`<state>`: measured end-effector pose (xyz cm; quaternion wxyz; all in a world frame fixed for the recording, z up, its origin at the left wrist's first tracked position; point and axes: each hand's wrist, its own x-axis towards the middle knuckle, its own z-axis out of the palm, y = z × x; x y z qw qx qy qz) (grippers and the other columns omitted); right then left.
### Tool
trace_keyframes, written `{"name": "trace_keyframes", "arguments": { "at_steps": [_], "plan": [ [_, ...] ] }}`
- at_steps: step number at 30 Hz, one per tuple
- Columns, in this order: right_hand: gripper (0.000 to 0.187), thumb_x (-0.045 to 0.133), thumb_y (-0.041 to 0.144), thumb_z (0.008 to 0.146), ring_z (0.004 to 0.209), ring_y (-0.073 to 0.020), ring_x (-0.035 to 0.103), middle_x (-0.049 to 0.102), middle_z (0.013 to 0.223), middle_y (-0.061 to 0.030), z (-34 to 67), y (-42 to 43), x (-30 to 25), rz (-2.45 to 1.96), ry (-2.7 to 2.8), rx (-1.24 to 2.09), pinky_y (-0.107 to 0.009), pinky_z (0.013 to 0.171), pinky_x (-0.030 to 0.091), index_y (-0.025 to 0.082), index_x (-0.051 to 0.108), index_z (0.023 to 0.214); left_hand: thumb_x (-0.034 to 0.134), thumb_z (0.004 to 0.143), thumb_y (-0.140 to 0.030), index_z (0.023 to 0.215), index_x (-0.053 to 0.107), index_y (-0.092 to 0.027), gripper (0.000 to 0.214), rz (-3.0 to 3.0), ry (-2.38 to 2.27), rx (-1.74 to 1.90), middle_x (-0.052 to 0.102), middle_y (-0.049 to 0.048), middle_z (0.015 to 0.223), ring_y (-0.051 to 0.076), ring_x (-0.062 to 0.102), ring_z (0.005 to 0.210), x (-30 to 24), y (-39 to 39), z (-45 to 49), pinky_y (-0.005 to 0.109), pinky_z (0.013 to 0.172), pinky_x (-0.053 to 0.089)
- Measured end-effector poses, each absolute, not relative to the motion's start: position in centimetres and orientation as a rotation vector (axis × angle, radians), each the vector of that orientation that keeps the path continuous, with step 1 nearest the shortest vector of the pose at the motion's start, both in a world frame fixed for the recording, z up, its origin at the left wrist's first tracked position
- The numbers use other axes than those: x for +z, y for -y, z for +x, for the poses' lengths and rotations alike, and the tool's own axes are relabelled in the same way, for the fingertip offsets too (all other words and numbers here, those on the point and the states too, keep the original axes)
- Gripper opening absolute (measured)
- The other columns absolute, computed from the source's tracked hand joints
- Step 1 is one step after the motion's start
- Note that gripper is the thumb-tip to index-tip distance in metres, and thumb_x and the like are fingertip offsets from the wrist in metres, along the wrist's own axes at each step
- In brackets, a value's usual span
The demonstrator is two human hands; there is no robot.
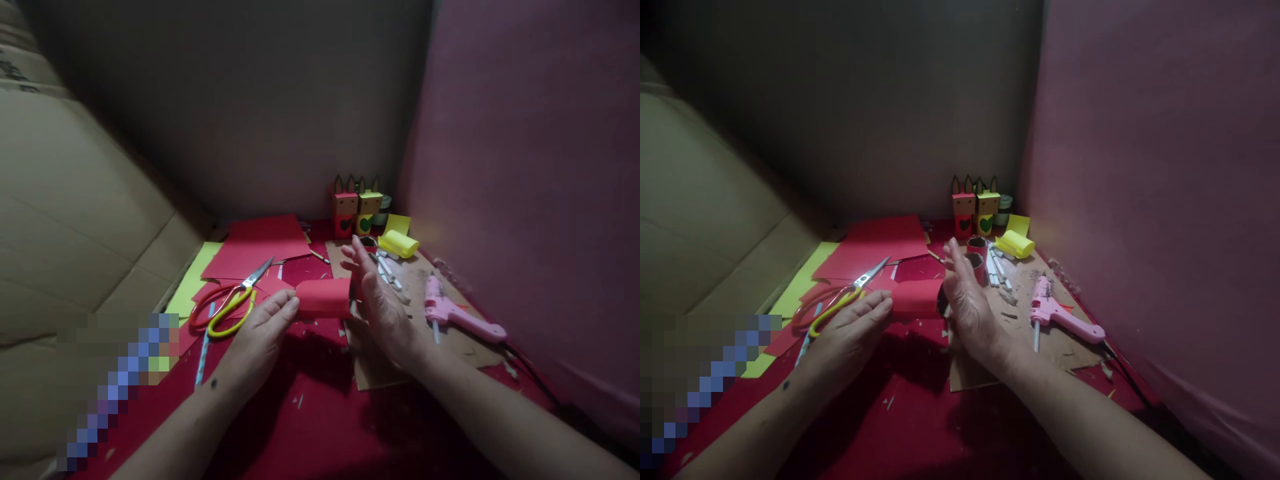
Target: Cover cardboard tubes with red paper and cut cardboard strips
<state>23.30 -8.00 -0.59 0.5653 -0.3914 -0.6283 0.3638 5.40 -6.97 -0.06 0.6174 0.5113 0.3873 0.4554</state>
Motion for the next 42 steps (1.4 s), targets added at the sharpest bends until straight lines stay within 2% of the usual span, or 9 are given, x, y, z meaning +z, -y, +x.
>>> {"name": "trace_keyframes", "arguments": {
  "at_steps": [5,12,15,20,26,30,34,37,42],
  "plan": [
    [0.06,0.031,0.058,0.088,0.128,-0.0233,0.036,0.035,0.143,-0.0069,22.8,8.5,-0.3,-0.972,1.568,0.873,-0.046,0.107,0.027,0.027,0.029,0.139,0.064,0.074,-0.025,0.08,0.069,-0.025,0.007,1.351,-0.997,1.13,0.069,-0.0017,0.084,0.016,0.06,0.081,1.3,8.0,6.0,0.022,0.077,0.046],
    [0.049,0.024,0.055,0.091,0.123,-0.0241,0.042,0.05,0.13,-0.0045,23.6,8.0,-0.8,-0.895,1.478,0.983,-0.047,0.099,0.038,0.035,0.04,0.132,0.062,0.077,-0.027,0.084,0.069,-0.025,0.01,1.305,-1.056,1.115,0.069,-0.0024,0.082,0.013,0.059,0.069,0.9,7.7,5.4,0.022,0.066,0.047],
    [0.048,0.034,0.052,0.09,0.115,-0.0242,0.049,0.051,0.128,-0.0069,23.7,8.1,-1.1,-0.866,1.463,1.071,-0.044,0.093,0.043,0.032,0.041,0.133,0.06,0.078,-0.026,0.081,0.068,-0.023,0.009,1.323,-1.031,1.099,0.068,-0.0012,0.078,0.014,0.059,0.067,1.0,7.6,5.2,0.023,0.065,0.047],
    [0.05,0.061,0.036,0.08,0.097,-0.019,0.06,0.057,0.12,-0.0054,23.2,8.4,-1.1,-0.786,1.343,1.33,-0.038,0.087,0.048,0.029,0.046,0.128,0.06,0.077,-0.028,0.086,0.068,-0.023,0.012,1.352,-1.018,1.097,0.067,-0.0006,0.078,0.014,0.058,0.07,1.4,7.6,5.2,0.022,0.066,0.045],
    [0.044,0.064,0.033,0.078,0.076,-0.0156,0.063,0.066,0.096,-0.0038,22.8,8.5,-0.9,-0.794,1.246,1.409,-0.036,0.074,0.053,0.027,0.053,0.12,0.054,0.081,-0.035,0.083,0.064,-0.021,0.018,1.326,-1.097,1.147,0.062,0.0009,0.074,0.016,0.057,0.069,1.5,7.4,5.1,0.023,0.061,0.044],
    [0.046,0.068,0.033,0.074,0.067,-0.0147,0.062,0.067,0.089,-0.004,22.6,8.7,-0.8,-0.876,1.249,1.349,-0.034,0.066,0.054,0.025,0.055,0.118,0.053,0.082,-0.035,0.099,0.064,-0.023,0.023,1.541,-1.163,1.114,0.063,0.0014,0.088,0.016,0.057,0.079,0.9,7.4,5.1,0.024,0.074,0.043],
    [0.041,0.065,0.034,0.076,0.081,-0.0178,0.063,0.063,0.106,-0.0056,22.6,8.8,-0.9,-0.9,1.356,1.252,-0.037,0.073,0.054,0.027,0.056,0.115,0.048,0.086,-0.037,0.113,0.059,-0.025,0.032,1.664,-1.2,1.119,0.062,0.0036,0.111,0.021,0.054,0.106,0.5,7.6,5.4,0.029,0.092,0.038],
    [0.038,0.06,0.034,0.08,0.093,-0.0203,0.061,0.059,0.116,-0.0054,22.6,8.9,-1.0,-0.923,1.492,1.128,-0.04,0.082,0.051,0.028,0.054,0.117,0.051,0.084,-0.038,0.12,0.056,-0.027,0.037,1.607,-1.205,1.125,0.052,0.0025,0.132,0.022,0.039,0.126,0.7,7.9,5.4,0.034,0.106,0.026],
    [0.034,0.058,0.027,0.082,0.105,-0.0206,0.054,0.058,0.115,-0.0038,22.3,8.9,-1.0,-0.996,1.676,0.752,-0.04,0.094,0.042,0.028,0.054,0.116,0.053,0.082,-0.041,0.122,0.055,-0.028,0.042,1.505,-1.114,1.031,0.045,0.0017,0.139,0.024,0.029,0.133,0.8,8.1,5.3,0.036,0.11,0.02]
  ]
}}
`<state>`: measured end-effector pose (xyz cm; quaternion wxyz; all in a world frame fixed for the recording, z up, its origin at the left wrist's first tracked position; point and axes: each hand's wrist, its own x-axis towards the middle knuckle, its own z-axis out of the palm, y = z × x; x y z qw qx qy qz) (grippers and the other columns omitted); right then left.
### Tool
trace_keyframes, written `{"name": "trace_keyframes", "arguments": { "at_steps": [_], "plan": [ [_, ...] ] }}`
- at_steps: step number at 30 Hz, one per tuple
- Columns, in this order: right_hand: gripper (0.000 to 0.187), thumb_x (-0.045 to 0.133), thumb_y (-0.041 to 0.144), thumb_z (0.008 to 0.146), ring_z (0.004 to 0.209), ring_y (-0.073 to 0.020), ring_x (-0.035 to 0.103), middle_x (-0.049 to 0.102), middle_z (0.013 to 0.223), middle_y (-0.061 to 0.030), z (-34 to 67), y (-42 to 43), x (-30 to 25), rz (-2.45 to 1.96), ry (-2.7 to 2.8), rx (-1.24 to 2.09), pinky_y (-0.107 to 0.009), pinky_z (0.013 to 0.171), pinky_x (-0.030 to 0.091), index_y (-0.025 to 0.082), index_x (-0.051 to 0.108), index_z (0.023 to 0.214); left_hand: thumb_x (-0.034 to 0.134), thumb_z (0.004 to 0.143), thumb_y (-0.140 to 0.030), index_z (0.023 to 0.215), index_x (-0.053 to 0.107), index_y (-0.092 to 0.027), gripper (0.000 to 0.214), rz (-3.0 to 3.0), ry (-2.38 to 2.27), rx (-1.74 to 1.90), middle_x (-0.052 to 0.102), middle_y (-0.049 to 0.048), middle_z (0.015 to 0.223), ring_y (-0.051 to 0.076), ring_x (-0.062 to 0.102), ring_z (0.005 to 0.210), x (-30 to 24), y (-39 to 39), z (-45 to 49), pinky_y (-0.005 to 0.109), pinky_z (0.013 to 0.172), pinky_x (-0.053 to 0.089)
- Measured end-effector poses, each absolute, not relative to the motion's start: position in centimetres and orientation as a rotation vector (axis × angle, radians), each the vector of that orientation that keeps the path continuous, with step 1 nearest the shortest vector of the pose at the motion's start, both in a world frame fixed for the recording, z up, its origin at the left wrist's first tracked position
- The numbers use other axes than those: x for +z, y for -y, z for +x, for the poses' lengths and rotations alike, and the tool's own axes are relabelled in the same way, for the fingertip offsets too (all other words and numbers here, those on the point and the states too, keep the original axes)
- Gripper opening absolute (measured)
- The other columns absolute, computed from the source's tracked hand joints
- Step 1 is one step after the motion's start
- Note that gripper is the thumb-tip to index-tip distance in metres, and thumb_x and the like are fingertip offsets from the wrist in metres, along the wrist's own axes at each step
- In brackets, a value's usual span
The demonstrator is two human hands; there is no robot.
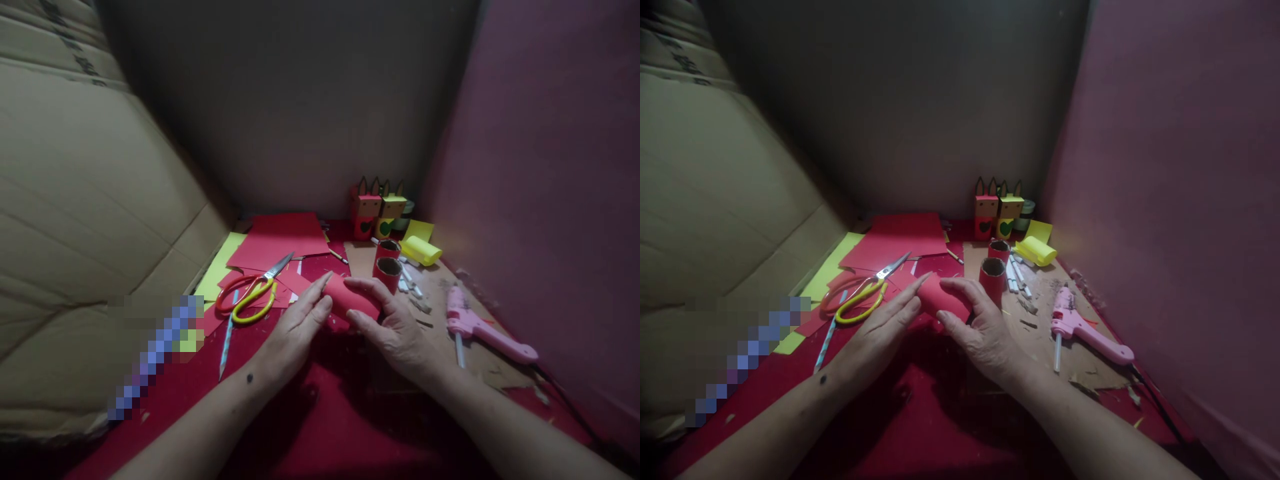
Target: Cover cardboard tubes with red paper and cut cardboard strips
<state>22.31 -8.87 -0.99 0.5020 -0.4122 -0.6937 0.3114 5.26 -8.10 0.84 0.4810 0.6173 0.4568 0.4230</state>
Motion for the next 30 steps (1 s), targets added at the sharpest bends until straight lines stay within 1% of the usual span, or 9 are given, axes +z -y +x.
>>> {"name": "trace_keyframes", "arguments": {
  "at_steps": [3,8,14,17,19,22,26,28,30],
  "plan": [
    [0.034,0.057,0.023,0.082,0.105,-0.0201,0.053,0.057,0.113,-0.0039,22.3,8.8,-1.1,-0.987,1.722,0.631,-0.038,0.093,0.042,0.028,0.053,0.115,0.048,0.086,-0.042,0.128,0.05,-0.028,0.045,1.55,-1.018,0.975,0.041,0.0016,0.142,0.021,0.029,0.134,0.7,8.0,5.1,0.035,0.111,0.019],
    [0.035,0.057,0.023,0.082,0.105,-0.0204,0.052,0.054,0.113,-0.0046,22.6,8.7,-1.7,-0.955,1.758,0.571,-0.037,0.092,0.042,0.027,0.051,0.116,0.055,0.082,-0.04,0.128,0.049,-0.028,0.048,1.544,-1.012,0.966,0.044,0.002,0.139,0.023,0.033,0.132,0.5,8.1,5.0,0.037,0.11,0.023],
    [0.036,0.059,0.023,0.08,0.104,-0.0207,0.052,0.055,0.111,-0.0046,22.9,8.5,-1.9,-0.958,1.758,0.495,-0.038,0.092,0.043,0.028,0.051,0.114,0.055,0.082,-0.036,0.129,0.048,-0.029,0.048,1.605,-1.018,0.942,0.045,0.0026,0.138,0.024,0.036,0.13,0.8,8.3,5.2,0.038,0.108,0.027],
    [0.039,0.064,0.031,0.077,0.105,-0.0216,0.052,0.055,0.112,-0.0045,22.9,8.6,-1.5,-0.931,1.728,0.571,-0.039,0.093,0.043,0.028,0.052,0.114,0.057,0.081,-0.032,0.126,0.052,-0.026,0.046,1.595,-1.031,0.994,0.047,0.0033,0.137,0.023,0.038,0.128,0.8,8.2,5.4,0.037,0.108,0.027],
    [0.042,0.062,0.038,0.079,0.108,-0.0224,0.052,0.054,0.118,-0.0046,22.8,8.8,-1.3,-0.904,1.697,0.721,-0.04,0.094,0.042,0.03,0.05,0.117,0.058,0.08,-0.029,0.122,0.055,-0.023,0.042,1.553,-1.029,1.076,0.051,0.0042,0.133,0.023,0.042,0.125,0.7,8.0,5.4,0.036,0.106,0.03],
    [0.044,0.044,0.05,0.086,0.112,-0.0233,0.051,0.051,0.125,-0.0053,22.5,8.9,-1.2,-0.867,1.63,0.954,-0.04,0.091,0.045,0.033,0.042,0.127,0.059,0.079,-0.027,0.105,0.064,-0.019,0.028,1.48,-0.986,1.202,0.059,0.0059,0.124,0.024,0.05,0.117,0.5,7.5,5.3,0.033,0.1,0.037],
    [0.048,0.023,0.054,0.09,0.109,-0.0225,0.053,0.052,0.126,-0.0074,22.3,8.6,-1.4,-0.822,1.499,1.026,-0.039,0.084,0.048,0.034,0.037,0.131,0.061,0.078,-0.031,0.088,0.068,-0.016,0.019,1.371,-0.977,1.198,0.067,0.0065,0.105,0.021,0.061,0.097,0.3,6.6,4.6,0.028,0.082,0.047],
    [0.041,0.028,0.049,0.092,0.108,-0.021,0.053,0.053,0.124,-0.0067,22.5,8.5,-1.4,-0.835,1.434,0.98,-0.039,0.087,0.046,0.034,0.043,0.127,0.062,0.078,-0.033,0.087,0.068,-0.016,0.021,1.295,-1.026,1.207,0.069,0.0051,0.093,0.017,0.063,0.079,0.1,6.1,4.1,0.026,0.071,0.049],
    [0.027,0.042,0.042,0.09,0.103,-0.0193,0.054,0.056,0.113,-0.0051,22.8,8.5,-1.4,-0.878,1.384,0.844,-0.037,0.088,0.043,0.03,0.056,0.11,0.064,0.076,-0.033,0.088,0.067,-0.014,0.023,1.205,-1.027,1.277,0.069,0.0043,0.083,0.014,0.062,0.068,0.0,5.6,3.7,0.025,0.065,0.049]
  ]
}}
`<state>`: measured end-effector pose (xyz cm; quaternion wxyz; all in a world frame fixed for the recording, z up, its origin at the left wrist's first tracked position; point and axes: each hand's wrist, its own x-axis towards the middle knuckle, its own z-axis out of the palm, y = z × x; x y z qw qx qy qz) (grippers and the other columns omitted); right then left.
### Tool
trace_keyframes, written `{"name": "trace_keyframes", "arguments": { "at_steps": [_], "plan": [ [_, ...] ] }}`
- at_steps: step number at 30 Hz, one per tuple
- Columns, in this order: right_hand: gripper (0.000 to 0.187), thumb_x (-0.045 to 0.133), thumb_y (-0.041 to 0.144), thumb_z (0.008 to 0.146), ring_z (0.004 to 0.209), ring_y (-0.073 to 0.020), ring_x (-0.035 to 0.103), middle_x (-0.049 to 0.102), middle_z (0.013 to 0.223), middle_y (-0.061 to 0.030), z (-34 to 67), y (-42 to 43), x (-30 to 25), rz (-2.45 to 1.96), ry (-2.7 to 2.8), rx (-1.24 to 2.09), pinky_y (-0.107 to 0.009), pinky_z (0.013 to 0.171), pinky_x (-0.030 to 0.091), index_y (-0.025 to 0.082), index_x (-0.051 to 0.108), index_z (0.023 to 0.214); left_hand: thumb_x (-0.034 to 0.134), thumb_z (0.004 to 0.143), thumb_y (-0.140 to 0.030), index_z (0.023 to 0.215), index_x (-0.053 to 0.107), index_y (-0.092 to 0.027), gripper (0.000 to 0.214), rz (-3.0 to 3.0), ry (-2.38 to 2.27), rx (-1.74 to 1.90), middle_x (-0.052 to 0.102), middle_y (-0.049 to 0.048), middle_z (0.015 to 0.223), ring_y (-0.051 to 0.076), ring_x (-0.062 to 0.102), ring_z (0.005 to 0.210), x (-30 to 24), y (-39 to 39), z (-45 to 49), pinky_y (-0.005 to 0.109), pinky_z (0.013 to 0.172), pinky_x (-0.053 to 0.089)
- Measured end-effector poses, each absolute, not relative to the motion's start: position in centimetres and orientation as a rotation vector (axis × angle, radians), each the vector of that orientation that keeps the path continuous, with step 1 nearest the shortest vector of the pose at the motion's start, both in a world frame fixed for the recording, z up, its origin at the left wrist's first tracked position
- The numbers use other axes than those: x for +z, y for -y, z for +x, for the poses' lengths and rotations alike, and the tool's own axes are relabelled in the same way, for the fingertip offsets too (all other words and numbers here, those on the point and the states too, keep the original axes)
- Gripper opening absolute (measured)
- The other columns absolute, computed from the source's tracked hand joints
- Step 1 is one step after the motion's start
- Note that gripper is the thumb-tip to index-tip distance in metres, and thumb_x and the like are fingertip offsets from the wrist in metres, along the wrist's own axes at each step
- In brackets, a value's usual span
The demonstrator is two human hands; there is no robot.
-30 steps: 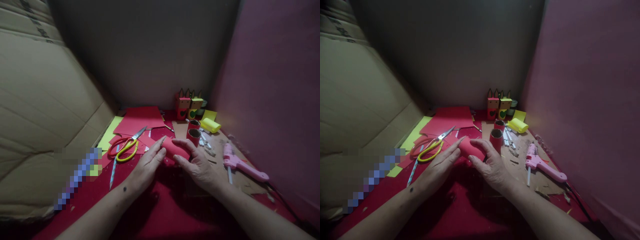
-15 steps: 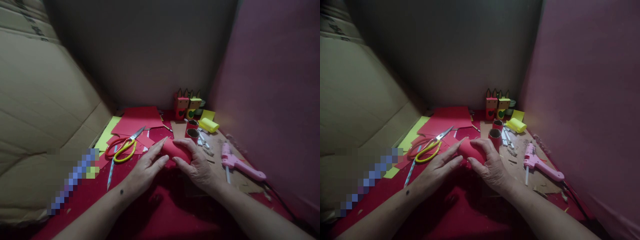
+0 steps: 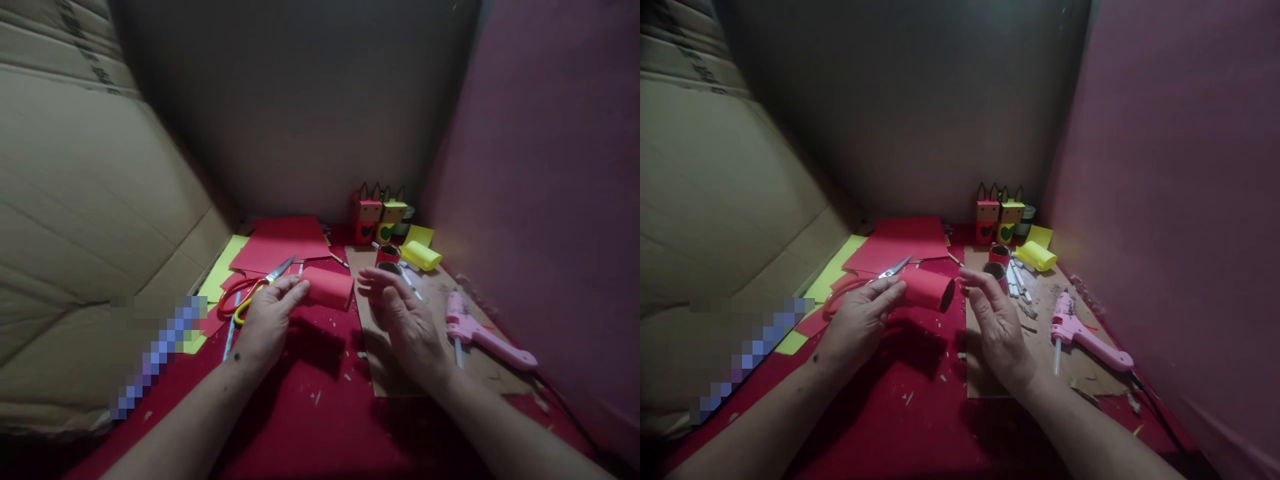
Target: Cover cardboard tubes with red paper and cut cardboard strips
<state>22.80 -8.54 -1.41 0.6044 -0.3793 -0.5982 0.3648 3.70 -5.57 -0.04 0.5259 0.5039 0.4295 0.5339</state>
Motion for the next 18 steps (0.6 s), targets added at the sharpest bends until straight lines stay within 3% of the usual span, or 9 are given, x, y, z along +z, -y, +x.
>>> {"name": "trace_keyframes", "arguments": {
  "at_steps": [3,7,11,14,16,18],
  "plan": [
    [0.01,0.059,0.033,0.082,0.081,-0.0156,0.056,0.058,0.083,-0.0015,23.1,8.8,-1.4,-0.938,1.38,0.687,-0.031,0.078,0.044,0.024,0.061,0.078,0.067,0.072,-0.032,0.085,0.066,-0.01,0.025,1.031,-0.964,1.36,0.068,0.0046,0.071,0.015,0.062,0.062,-0.1,4.9,3.3,0.027,0.061,0.05],
    [0.017,0.063,0.029,0.077,0.059,-0.0113,0.048,0.053,0.061,0.0021,23.0,9.1,-1.3,-0.986,1.49,0.72,-0.025,0.058,0.04,0.02,0.058,0.063,0.074,0.063,-0.029,0.071,0.065,-0.01,0.022,0.91,-0.975,1.381,0.066,0.0021,0.061,0.014,0.061,0.052,0.0,4.5,3.3,0.024,0.051,0.049],
    [0.035,0.052,0.035,0.084,0.052,-0.0097,0.043,0.046,0.053,0.0027,22.7,9.0,-1.0,-1.019,1.536,0.709,-0.024,0.052,0.036,0.018,0.05,0.053,0.072,0.065,-0.031,0.075,0.067,-0.01,0.024,0.922,-0.977,1.34,0.068,0.0048,0.065,0.014,0.062,0.052,0.0,4.5,3.6,0.024,0.05,0.048],
    [0.033,0.045,0.039,0.087,0.056,-0.0107,0.044,0.049,0.059,0.0017,22.2,8.8,-0.6,-1.033,1.573,0.674,-0.025,0.055,0.037,0.018,0.056,0.064,0.072,0.066,-0.032,0.08,0.067,-0.01,0.026,0.943,-0.952,1.295,0.07,0.0062,0.069,0.015,0.063,0.054,0.0,4.8,3.9,0.023,0.047,0.046],
    [0.022,0.055,0.039,0.082,0.06,-0.0116,0.045,0.051,0.066,0.0015,21.7,8.6,-0.2,-1.074,1.604,0.633,-0.026,0.057,0.037,0.019,0.061,0.082,0.074,0.064,-0.03,0.08,0.067,-0.01,0.026,0.975,-0.956,1.291,0.07,0.0056,0.069,0.015,0.064,0.057,0.0,5.0,4.0,0.023,0.049,0.046],
    [0.022,0.064,0.036,0.075,0.062,-0.0121,0.046,0.053,0.068,0.0011,21.1,8.4,0.3,-1.115,1.609,0.628,-0.027,0.059,0.038,0.018,0.063,0.087,0.074,0.064,-0.029,0.081,0.067,-0.01,0.026,1.007,-0.982,1.278,0.07,0.0052,0.068,0.016,0.064,0.058,-0.2,5.1,4.0,0.023,0.052,0.047]
  ]
}}
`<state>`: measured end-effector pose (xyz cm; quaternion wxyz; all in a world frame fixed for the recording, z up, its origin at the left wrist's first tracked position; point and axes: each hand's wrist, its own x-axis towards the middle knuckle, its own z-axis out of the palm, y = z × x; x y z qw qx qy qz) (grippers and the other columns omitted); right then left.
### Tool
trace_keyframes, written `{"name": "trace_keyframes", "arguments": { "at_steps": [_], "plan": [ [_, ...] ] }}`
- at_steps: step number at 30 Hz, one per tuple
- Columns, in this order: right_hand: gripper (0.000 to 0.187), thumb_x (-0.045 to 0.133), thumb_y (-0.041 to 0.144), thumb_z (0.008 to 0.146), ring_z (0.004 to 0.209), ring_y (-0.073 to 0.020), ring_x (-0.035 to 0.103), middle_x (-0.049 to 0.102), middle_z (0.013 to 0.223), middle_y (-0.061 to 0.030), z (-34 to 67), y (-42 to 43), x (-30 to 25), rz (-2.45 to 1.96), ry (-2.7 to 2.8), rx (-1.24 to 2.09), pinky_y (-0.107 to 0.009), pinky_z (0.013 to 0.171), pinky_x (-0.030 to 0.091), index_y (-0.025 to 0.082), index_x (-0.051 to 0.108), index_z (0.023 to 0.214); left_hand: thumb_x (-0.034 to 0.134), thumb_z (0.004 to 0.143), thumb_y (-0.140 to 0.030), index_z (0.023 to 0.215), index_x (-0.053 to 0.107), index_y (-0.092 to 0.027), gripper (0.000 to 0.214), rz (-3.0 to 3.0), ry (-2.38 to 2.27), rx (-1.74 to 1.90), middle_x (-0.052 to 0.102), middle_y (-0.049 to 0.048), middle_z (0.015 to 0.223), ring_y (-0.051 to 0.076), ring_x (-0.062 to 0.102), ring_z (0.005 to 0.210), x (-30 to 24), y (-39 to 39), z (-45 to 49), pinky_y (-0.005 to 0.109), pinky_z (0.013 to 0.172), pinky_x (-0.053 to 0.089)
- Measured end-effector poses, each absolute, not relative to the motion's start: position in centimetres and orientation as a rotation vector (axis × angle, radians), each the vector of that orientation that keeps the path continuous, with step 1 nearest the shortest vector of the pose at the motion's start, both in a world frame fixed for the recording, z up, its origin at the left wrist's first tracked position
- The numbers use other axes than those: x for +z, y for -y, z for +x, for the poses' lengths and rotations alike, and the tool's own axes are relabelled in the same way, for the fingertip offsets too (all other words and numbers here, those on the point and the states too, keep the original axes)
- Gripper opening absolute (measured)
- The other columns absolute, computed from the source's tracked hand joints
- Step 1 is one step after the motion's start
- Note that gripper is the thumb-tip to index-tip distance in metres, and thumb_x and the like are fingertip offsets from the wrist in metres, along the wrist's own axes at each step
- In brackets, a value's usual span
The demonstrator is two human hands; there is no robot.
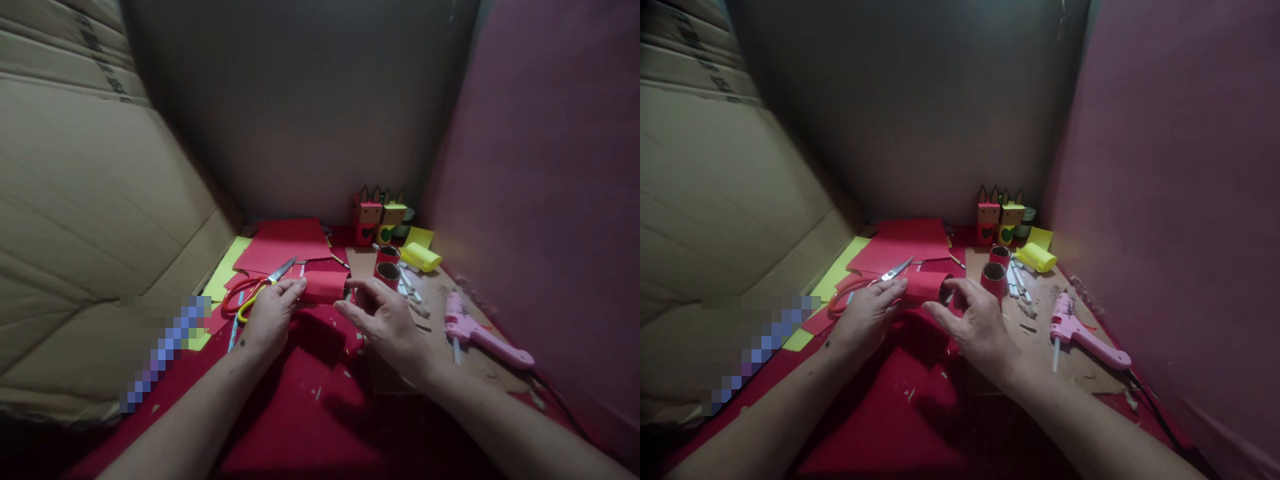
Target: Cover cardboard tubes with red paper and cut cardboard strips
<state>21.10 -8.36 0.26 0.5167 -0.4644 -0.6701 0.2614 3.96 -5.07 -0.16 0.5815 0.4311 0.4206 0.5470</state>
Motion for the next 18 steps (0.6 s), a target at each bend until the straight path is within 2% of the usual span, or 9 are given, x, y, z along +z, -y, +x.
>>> {"name": "trace_keyframes", "arguments": {
  "at_steps": [5,8,10,14,18],
  "plan": [
    [0.014,0.062,0.027,0.071,0.054,-0.0098,0.045,0.054,0.057,0.0021,20.1,7.5,1.2,-1.076,1.455,0.929,-0.026,0.055,0.036,0.017,0.062,0.062,0.07,0.07,-0.03,0.083,0.067,-0.009,0.025,0.995,-0.883,1.253,0.07,0.0075,0.073,0.018,0.066,0.066,-0.7,4.7,3.7,0.027,0.06,0.051],
    [0.016,0.063,0.029,0.07,0.043,-0.0071,0.036,0.046,0.047,0.0055,20.2,6.7,1.2,-1.06,1.33,1.065,-0.024,0.044,0.028,0.017,0.06,0.06,0.069,0.069,-0.026,0.082,0.067,-0.009,0.021,0.974,-0.798,1.286,0.07,0.0075,0.076,0.017,0.065,0.072,-0.5,4.4,3.7,0.028,0.067,0.051],
    [0.018,0.063,0.031,0.07,0.041,-0.0068,0.034,0.044,0.044,0.0064,20.3,6.2,1.0,-1.04,1.257,1.085,-0.024,0.042,0.025,0.017,0.058,0.06,0.069,0.069,-0.025,0.079,0.067,-0.011,0.017,0.968,-0.781,1.315,0.069,0.0057,0.076,0.016,0.064,0.071,-0.2,4.5,3.7,0.027,0.068,0.051],
    [0.021,0.063,0.031,0.069,0.042,-0.0069,0.038,0.043,0.046,0.0068,20.5,5.6,0.3,-1.012,1.186,1.121,-0.024,0.044,0.027,0.018,0.053,0.057,0.065,0.074,-0.03,0.077,0.067,-0.014,0.017,1.026,-0.812,1.306,0.068,0.0044,0.077,0.015,0.062,0.07,0.0,4.6,3.7,0.027,0.067,0.048],
    [0.016,0.064,0.029,0.066,0.044,-0.007,0.039,0.046,0.05,0.0063,20.3,5.7,0.0,-1.017,1.175,1.159,-0.024,0.046,0.03,0.017,0.055,0.062,0.068,0.072,-0.029,0.076,0.067,-0.013,0.016,1.138,-0.912,1.281,0.066,0.0029,0.074,0.013,0.06,0.071,-0.8,4.2,3.2,0.026,0.071,0.045]
  ]
}}
